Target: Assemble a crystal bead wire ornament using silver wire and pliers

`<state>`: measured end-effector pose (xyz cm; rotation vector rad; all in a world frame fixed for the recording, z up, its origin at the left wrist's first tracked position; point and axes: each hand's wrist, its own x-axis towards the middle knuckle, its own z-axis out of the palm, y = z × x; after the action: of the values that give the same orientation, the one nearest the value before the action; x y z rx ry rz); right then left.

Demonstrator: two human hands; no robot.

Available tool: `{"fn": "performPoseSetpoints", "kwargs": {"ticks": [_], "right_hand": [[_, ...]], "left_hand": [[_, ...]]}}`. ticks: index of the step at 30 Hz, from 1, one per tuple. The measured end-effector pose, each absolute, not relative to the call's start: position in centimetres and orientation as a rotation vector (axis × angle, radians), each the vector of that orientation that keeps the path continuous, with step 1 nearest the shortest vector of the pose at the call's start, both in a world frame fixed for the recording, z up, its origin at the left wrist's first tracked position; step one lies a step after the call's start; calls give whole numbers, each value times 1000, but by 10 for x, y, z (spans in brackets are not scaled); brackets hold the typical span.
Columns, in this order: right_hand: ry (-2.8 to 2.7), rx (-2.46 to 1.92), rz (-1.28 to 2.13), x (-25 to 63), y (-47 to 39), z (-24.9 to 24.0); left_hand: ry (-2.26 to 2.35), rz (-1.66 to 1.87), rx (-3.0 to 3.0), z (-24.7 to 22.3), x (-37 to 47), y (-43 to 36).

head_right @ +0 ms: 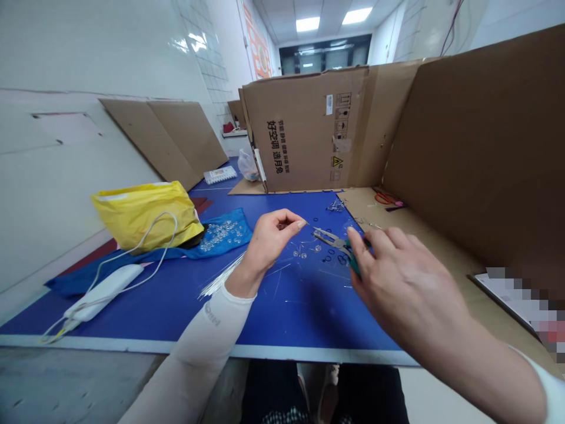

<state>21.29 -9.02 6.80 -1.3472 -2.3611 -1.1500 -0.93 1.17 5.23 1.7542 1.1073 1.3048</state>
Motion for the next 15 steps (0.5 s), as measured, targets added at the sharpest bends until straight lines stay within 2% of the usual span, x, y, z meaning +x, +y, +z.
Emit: {"fn": "performPoseSetpoints", "kwargs": {"ticks": [13, 15], "right_hand": [[-2472, -1181, -288, 266, -76, 86], [-2410, -1254, -341, 270, -74, 85]], "left_hand": [[759, 1136, 2250, 72, -27, 4], [713, 1107, 2266, 73, -28, 2]]}}
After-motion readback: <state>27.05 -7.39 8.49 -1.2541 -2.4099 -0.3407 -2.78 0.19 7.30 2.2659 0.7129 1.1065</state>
